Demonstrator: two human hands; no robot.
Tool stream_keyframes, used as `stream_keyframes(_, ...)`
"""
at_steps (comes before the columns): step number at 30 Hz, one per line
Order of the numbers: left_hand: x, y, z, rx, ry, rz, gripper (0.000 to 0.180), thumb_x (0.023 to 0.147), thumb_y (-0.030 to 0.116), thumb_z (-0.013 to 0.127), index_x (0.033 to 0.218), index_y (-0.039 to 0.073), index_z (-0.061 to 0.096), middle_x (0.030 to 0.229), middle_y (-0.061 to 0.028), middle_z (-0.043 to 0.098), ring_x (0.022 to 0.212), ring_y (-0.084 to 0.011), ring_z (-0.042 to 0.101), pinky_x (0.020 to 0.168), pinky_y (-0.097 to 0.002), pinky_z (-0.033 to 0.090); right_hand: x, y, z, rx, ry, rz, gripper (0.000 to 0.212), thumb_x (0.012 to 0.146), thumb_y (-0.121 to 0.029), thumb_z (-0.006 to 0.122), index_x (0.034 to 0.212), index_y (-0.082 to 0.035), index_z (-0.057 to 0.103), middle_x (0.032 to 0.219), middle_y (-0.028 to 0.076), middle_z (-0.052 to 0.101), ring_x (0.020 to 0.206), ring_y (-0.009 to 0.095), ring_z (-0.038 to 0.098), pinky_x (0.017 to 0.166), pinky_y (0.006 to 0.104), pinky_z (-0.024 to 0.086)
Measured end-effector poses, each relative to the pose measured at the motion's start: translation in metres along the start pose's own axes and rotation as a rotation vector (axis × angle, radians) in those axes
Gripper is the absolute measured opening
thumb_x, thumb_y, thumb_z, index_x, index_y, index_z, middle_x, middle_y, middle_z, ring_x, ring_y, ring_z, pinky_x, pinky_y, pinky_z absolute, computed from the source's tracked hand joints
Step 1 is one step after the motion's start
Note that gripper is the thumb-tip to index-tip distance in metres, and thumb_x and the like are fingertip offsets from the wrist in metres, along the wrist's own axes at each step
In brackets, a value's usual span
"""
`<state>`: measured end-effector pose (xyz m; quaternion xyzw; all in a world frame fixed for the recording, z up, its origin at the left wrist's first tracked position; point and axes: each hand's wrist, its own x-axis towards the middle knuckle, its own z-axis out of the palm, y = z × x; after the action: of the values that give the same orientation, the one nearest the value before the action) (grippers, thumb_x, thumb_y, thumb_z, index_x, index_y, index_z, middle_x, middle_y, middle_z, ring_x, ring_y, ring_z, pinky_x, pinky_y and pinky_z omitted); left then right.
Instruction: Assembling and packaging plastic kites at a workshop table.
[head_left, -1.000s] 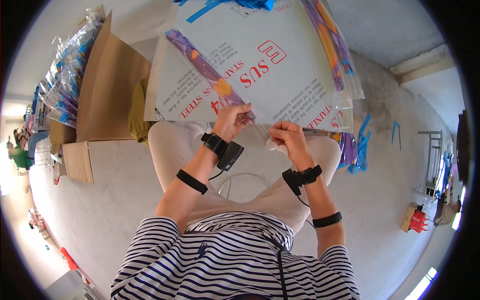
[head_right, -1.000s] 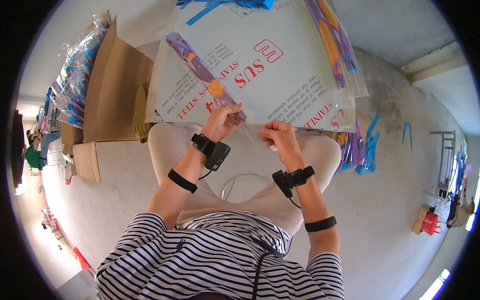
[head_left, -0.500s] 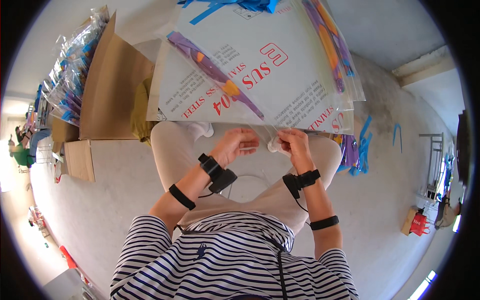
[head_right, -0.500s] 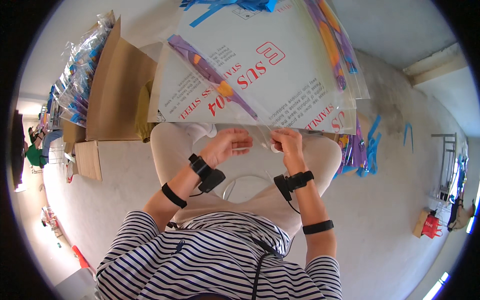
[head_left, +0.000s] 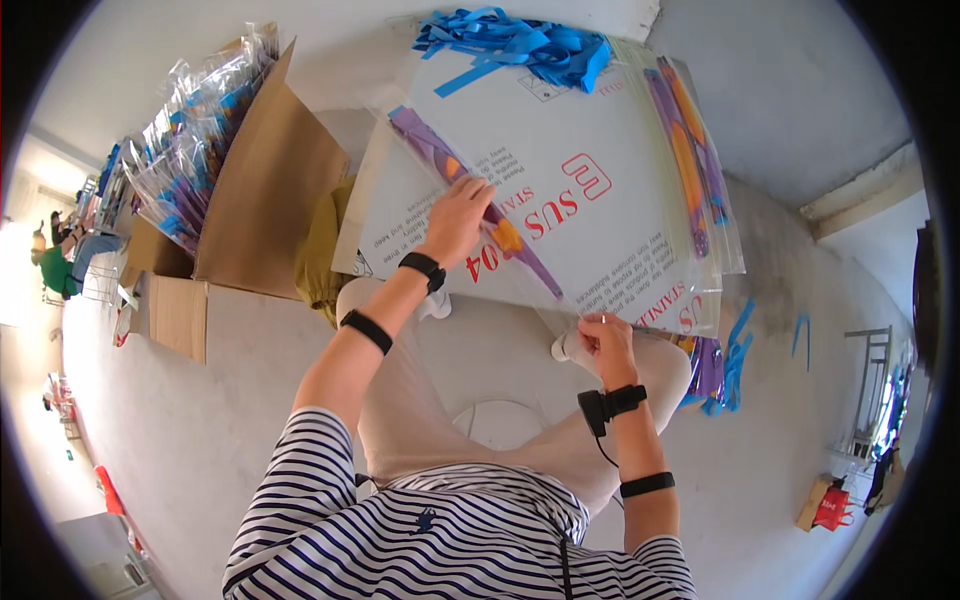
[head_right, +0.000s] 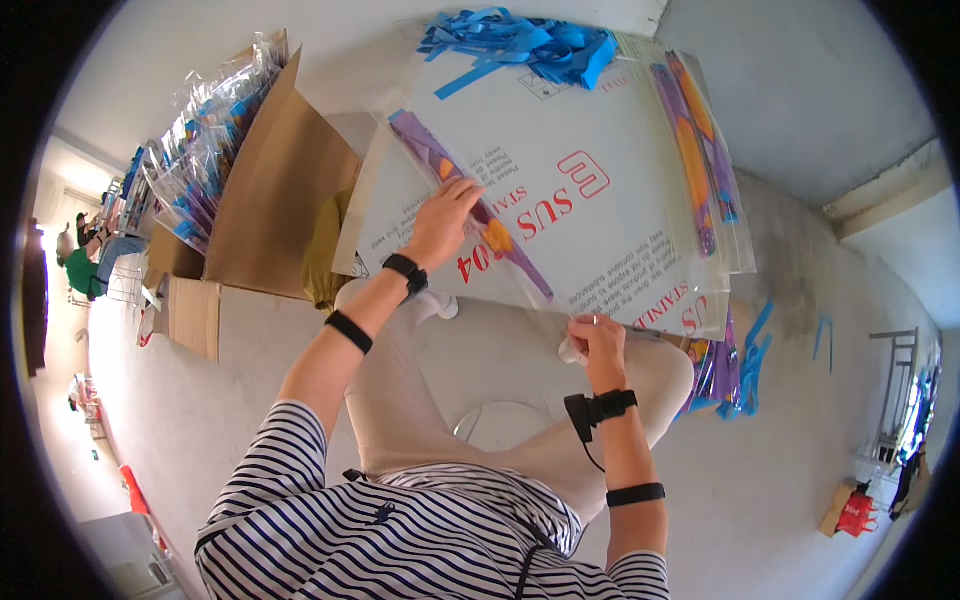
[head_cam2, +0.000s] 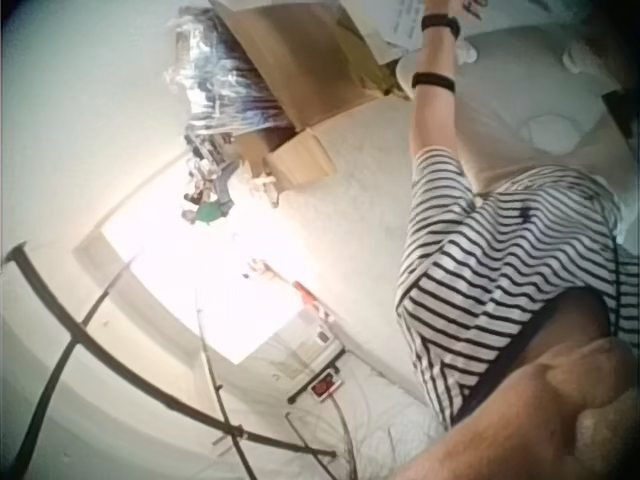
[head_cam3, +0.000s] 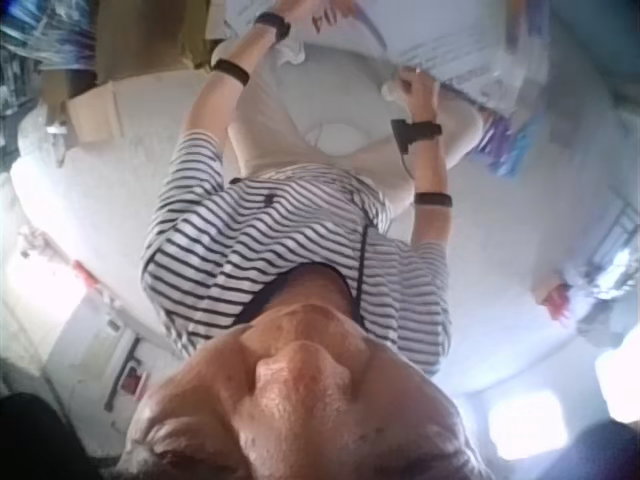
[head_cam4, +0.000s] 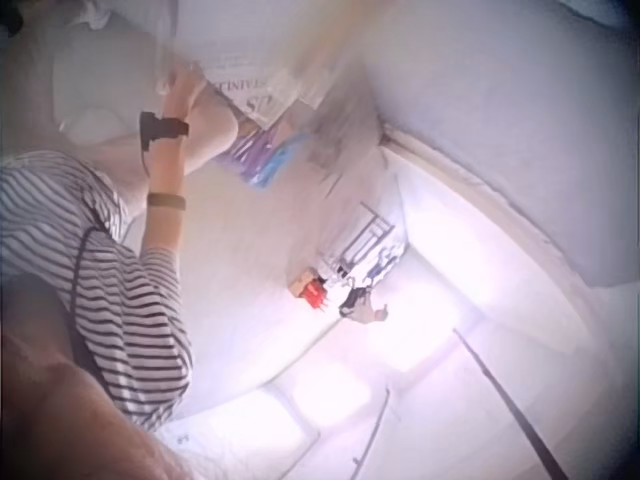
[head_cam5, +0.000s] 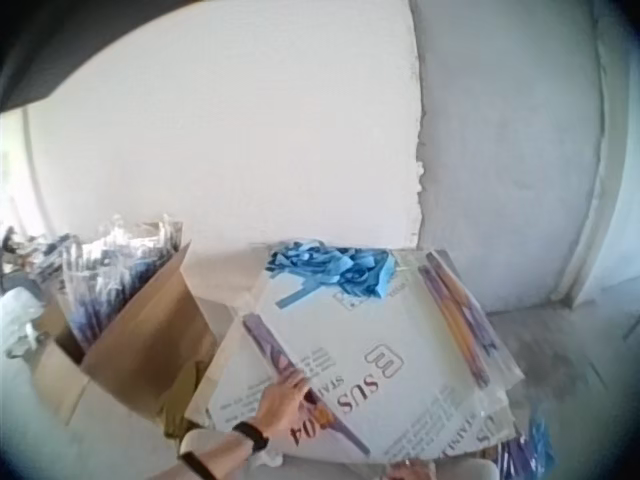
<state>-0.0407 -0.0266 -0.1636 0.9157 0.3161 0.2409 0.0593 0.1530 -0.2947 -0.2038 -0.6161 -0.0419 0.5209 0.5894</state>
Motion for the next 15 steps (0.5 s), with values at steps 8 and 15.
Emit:
stream_keyframes(8, 0.044, -0.02, 0.023, 0.152, -0.296, 0.328, 0.025, 0.081, 0.007, 0.061, 0.102, 0.018, 0.068, 0.093, -0.0032, 0.058, 0.108, -0.0231, 0.056, 0.104, -0.0567, 0.033, -0.014, -0.015, -0.01, -0.296, 0.1, -0.263, 0.006, 0.076, 0.0, 0.07, 0.082, 0.001, 0.067, 0.072, 0.001, 0.063, 0.058, 0.009, 0.055, 0.054, 0.0242, 0.043)
stream_keyframes(15, 0.07, -0.022, -0.003, 0.311, 0.005, 0.372, 0.01, 0.078, 0.003, 0.06, 0.083, 0.012, 0.06, 0.089, -0.0043, 0.054, 0.096, -0.0228, 0.058, 0.105, -0.0481, 0.036, -0.032, -0.068, 0.015, -0.852, 0.312, -0.953, 0.011, 0.073, 0.002, 0.066, 0.077, -0.006, 0.061, 0.075, 0.008, 0.058, 0.076, 0.027, 0.057, 0.078, 0.0377, 0.044)
